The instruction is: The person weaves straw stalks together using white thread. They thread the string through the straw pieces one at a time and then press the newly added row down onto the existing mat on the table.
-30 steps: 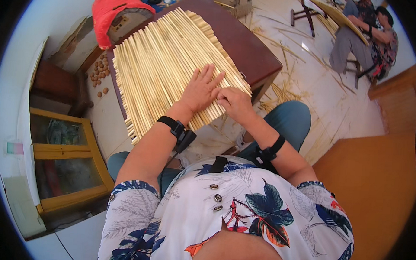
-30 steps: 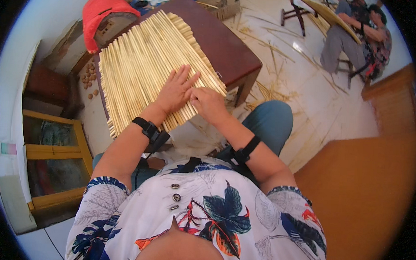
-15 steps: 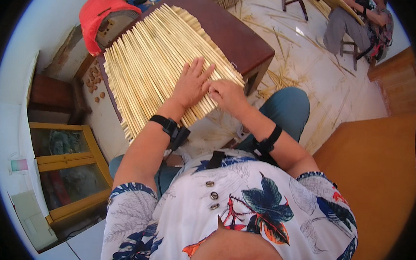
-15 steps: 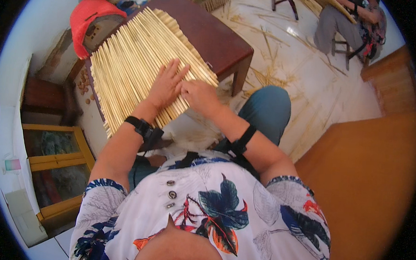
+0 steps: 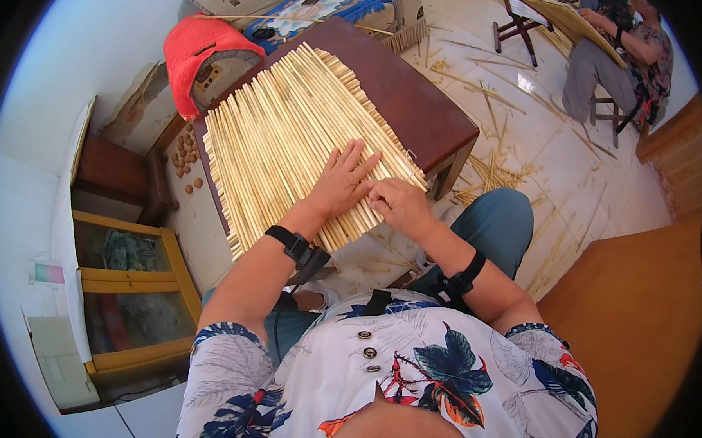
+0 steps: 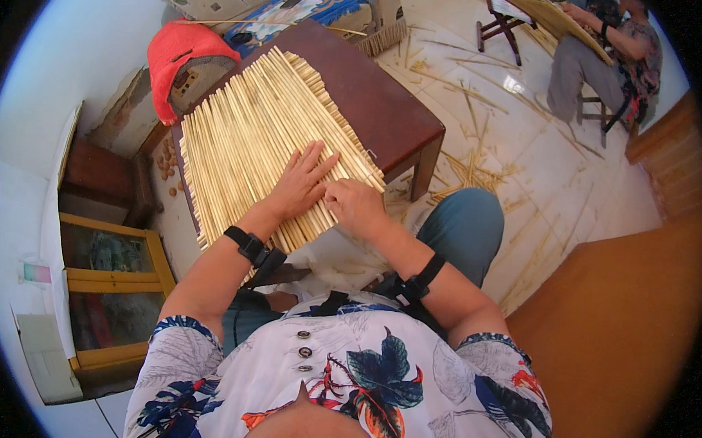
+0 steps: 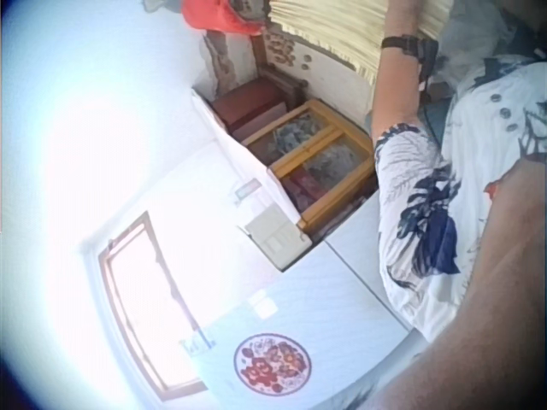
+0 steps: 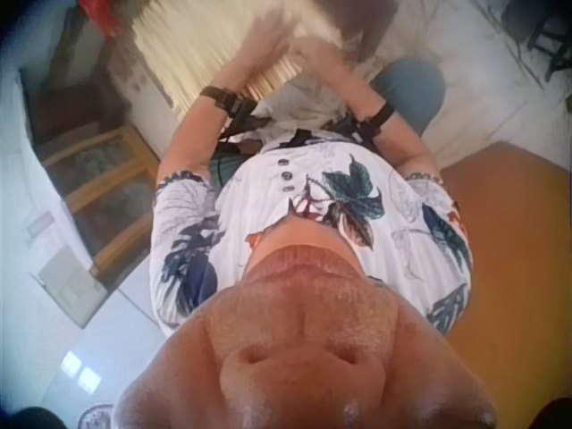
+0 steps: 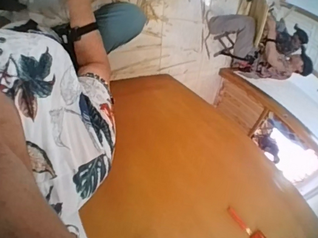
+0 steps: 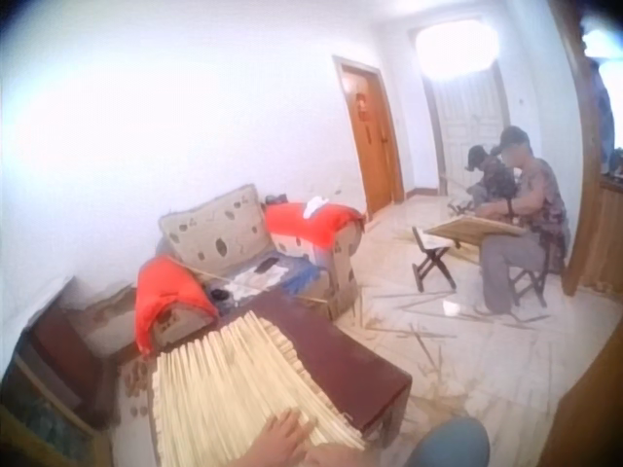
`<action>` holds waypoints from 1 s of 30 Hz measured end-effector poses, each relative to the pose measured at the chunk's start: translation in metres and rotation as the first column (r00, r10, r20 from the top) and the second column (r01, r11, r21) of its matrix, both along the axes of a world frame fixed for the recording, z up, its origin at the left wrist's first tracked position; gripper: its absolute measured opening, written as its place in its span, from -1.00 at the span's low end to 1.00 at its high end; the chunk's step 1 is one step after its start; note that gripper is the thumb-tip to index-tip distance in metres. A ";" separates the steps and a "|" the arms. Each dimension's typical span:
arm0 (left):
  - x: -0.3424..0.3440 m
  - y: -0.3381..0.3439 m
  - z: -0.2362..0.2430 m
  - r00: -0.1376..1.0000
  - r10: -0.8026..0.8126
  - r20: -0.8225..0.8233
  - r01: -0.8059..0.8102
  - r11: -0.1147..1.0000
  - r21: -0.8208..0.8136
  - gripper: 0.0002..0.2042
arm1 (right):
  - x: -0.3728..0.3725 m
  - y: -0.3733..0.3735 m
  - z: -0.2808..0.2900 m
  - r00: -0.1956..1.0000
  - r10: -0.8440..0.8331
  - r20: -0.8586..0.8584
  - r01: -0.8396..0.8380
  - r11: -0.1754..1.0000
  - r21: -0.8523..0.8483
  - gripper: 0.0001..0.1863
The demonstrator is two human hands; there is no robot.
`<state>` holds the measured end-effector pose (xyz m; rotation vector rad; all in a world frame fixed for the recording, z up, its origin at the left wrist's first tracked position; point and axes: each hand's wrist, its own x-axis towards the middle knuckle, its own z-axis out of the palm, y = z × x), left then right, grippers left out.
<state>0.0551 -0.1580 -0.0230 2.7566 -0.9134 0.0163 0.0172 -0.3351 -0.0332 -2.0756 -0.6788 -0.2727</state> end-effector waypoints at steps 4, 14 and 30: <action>0.015 0.010 0.016 0.973 -0.076 -0.218 0.044 0.988 -0.148 -0.47 | 0.002 -0.002 0.002 1.000 0.028 0.012 -0.028 1.000 0.011 -0.90; 0.146 0.066 0.017 0.975 0.219 0.021 -0.217 0.973 -0.081 -0.38 | 0.004 -0.001 0.005 0.998 0.041 -0.037 -0.043 0.998 -0.049 -0.91; 0.239 0.063 -0.027 0.899 0.431 0.074 -0.437 0.894 0.103 -0.34 | 0.007 -0.005 0.013 0.992 0.095 -0.085 -0.096 0.995 -0.013 -0.89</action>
